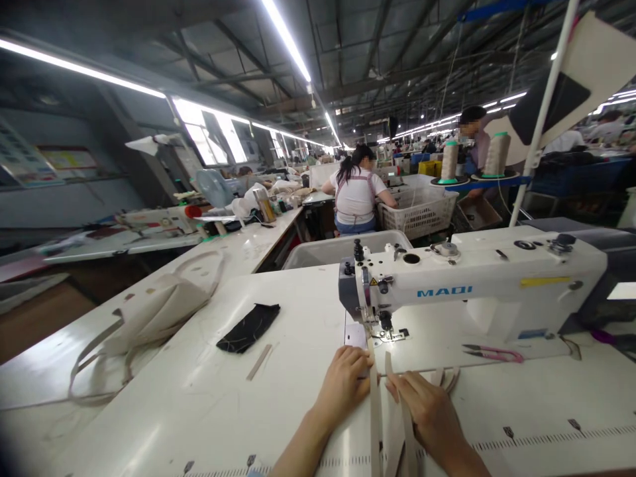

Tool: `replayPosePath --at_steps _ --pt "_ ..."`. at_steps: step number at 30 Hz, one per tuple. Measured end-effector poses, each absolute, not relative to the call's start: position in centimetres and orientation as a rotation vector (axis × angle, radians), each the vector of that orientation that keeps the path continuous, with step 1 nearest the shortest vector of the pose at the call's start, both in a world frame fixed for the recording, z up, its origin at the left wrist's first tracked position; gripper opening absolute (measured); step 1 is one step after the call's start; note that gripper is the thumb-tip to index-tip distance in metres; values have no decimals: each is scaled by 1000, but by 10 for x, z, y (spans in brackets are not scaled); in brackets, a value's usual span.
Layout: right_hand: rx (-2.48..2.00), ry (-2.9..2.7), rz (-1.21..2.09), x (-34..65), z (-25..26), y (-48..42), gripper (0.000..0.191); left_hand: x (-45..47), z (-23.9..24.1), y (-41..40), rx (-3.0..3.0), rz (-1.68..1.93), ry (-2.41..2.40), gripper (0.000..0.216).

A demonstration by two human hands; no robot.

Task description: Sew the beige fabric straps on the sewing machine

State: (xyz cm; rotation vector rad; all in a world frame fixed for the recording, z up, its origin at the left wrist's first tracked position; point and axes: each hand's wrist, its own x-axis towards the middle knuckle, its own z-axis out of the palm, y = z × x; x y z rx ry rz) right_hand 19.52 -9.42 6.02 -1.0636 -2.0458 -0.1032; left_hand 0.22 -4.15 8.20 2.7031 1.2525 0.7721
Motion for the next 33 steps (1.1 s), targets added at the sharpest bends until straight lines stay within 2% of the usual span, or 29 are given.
replayPosePath --at_steps 9,17,25,33 --pt "-1051 -2107 7 199 61 -97 22 5 85 -44 2674 743 1267 13" --pt "-1101 -2119 35 202 60 -97 21 5 85 -44 2670 761 1216 24" --pt "-1092 -2118 9 201 65 -99 23 6 86 -43 2707 805 1196 14" --pt "-1129 -2116 66 201 62 -99 22 4 81 -39 2740 823 1156 18"
